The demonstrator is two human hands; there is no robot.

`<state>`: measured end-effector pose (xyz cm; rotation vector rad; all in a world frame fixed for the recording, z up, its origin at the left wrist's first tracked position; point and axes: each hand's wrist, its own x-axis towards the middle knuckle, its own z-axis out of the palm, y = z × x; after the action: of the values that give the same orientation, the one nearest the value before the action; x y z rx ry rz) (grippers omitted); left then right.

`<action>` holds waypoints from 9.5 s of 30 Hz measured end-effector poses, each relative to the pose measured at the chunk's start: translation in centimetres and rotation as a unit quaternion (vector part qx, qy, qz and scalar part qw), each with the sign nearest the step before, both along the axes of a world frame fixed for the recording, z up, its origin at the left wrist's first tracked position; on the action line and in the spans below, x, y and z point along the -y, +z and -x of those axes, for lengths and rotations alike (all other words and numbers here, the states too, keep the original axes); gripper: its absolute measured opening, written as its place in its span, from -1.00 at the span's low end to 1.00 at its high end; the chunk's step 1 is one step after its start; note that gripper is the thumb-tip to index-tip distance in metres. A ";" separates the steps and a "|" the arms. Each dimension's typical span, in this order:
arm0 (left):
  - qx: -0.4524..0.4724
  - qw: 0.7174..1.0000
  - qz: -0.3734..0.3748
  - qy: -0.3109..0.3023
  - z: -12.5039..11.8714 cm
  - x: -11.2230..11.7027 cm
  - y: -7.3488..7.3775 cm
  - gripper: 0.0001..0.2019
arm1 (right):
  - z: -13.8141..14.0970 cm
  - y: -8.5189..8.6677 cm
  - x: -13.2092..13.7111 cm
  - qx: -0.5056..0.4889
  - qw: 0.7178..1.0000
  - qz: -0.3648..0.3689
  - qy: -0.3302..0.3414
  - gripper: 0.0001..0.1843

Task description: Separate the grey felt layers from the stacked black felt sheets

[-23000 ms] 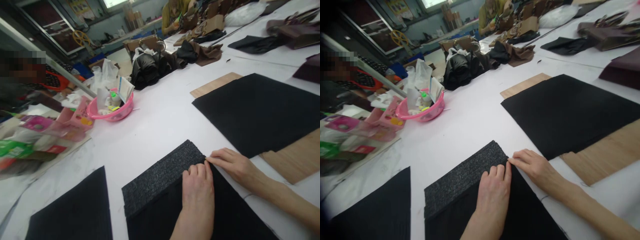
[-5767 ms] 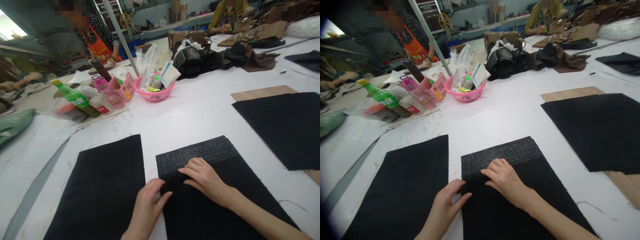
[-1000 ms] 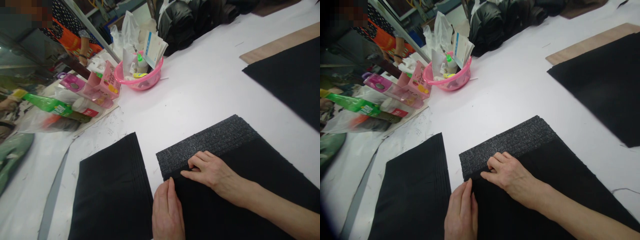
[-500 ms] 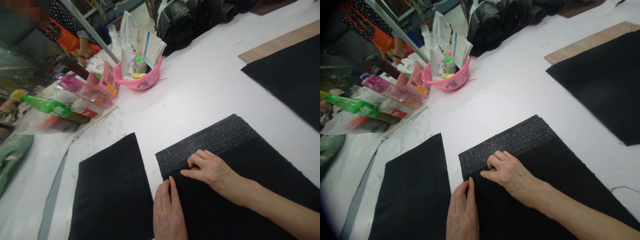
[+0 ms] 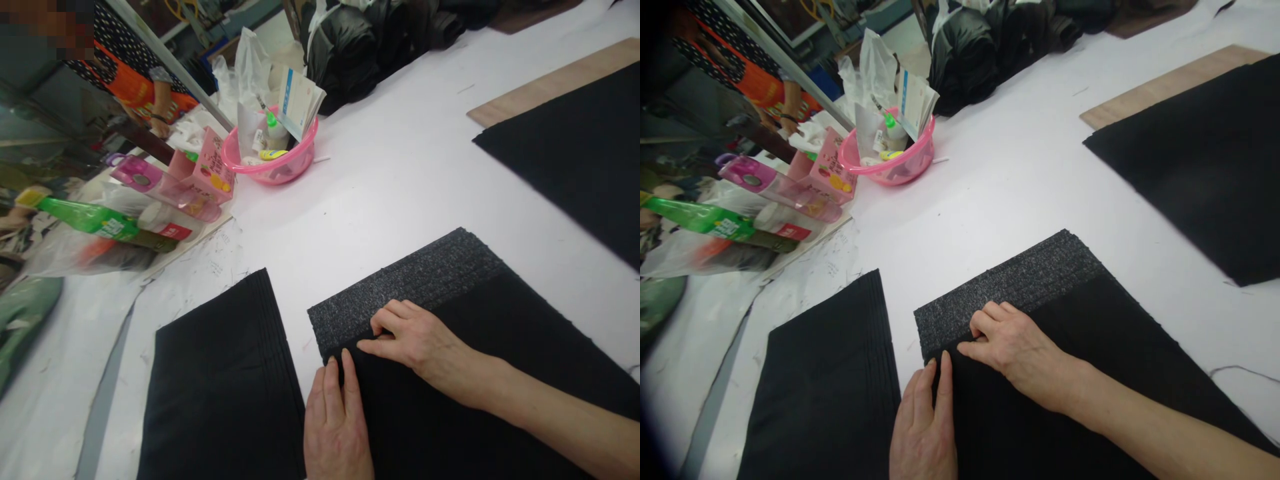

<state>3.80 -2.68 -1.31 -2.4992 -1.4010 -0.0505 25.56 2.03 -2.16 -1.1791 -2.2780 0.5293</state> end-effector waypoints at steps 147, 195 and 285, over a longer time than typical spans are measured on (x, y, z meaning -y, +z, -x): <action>-0.053 0.964 0.123 -0.230 -8.2 -5.4 2.1 -0.39 | -12.9 1.2 -0.4 0.078 0.994 -0.057 0.042 -0.73; -0.043 0.942 0.161 -0.292 -11.0 -7.5 2.7 -0.34 | -17.6 1.4 0.5 0.038 0.999 -0.021 -0.016 -0.68; -0.045 0.955 0.185 -0.227 -21.4 -6.9 3.8 -0.47 | -20.5 1.0 3.3 0.152 0.977 -0.110 -0.099 -0.72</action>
<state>25.19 4.21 2.47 -3.0391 -0.8344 0.2552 46.04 -1.30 -1.20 -1.4302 -2.3556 0.0194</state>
